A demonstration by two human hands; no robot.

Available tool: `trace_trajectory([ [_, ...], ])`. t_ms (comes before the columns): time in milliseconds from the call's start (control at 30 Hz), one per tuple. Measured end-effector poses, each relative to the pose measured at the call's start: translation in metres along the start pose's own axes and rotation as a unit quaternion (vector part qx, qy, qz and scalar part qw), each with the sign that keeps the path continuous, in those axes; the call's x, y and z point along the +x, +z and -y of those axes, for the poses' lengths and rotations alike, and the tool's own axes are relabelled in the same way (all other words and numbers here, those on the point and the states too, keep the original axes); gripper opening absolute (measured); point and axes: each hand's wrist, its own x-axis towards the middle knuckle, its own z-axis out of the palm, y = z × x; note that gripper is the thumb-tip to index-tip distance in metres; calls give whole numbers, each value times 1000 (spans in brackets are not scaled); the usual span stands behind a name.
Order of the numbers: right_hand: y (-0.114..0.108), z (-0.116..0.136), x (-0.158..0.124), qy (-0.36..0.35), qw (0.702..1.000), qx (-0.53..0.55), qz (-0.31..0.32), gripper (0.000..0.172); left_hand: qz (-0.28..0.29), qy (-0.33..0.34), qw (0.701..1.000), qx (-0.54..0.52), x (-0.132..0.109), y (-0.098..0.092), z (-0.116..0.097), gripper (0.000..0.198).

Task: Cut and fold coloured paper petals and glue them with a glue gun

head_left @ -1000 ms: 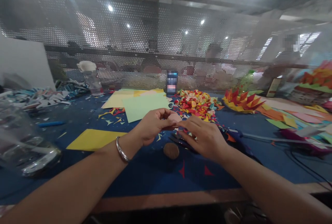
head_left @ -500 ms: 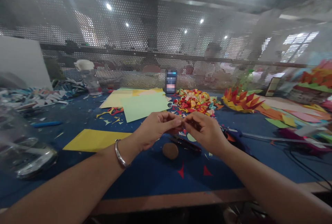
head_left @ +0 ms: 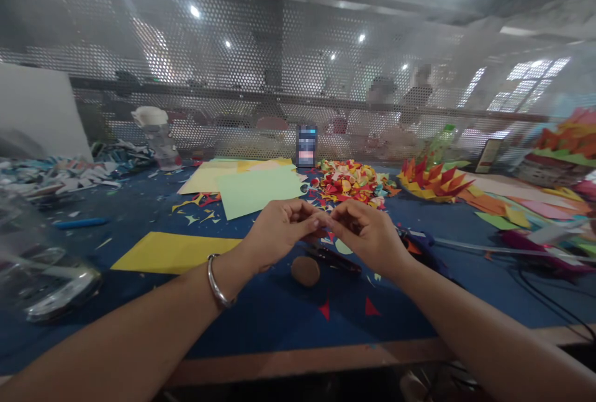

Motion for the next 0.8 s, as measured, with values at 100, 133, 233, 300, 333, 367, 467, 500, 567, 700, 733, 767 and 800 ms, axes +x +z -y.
trace_trajectory([
  [100,0,0,0,-6,1000,-2,-3,21,0,1,1000,9,0,0,0,20],
  [133,0,-1,0,-8,1000,-1,-4,22,2,3,1000,11,0,-1,0,20],
  [233,0,-1,0,-8,1000,8,-2,22,7,11,1000,18,0,-2,0,20],
  [300,0,-1,0,5,1000,16,0,21,8,20,999,29,1,-2,0,20],
  [333,-1,-1,1,14,1000,20,2,21,8,27,999,35,0,-3,0,21],
  [367,-1,-1,1,21,999,24,6,22,9,36,998,41,0,-3,0,21],
  [467,-1,-1,2,30,999,37,23,23,16,60,997,52,0,-3,0,20],
  [500,-1,-1,2,29,998,43,27,22,17,64,996,56,0,-3,0,20],
  [567,0,-1,2,23,998,49,34,20,13,68,996,65,-1,-3,0,19],
  [700,0,-2,2,15,997,59,45,20,-12,73,994,82,-1,0,-2,16],
  [733,-1,-2,2,17,997,62,46,20,-20,77,993,86,-2,1,-3,15],
  [767,-1,-3,2,19,997,63,46,20,-27,81,992,90,-2,2,-3,15],
  [800,-1,-3,2,20,997,60,45,20,-34,86,991,92,-3,3,-3,15],
])
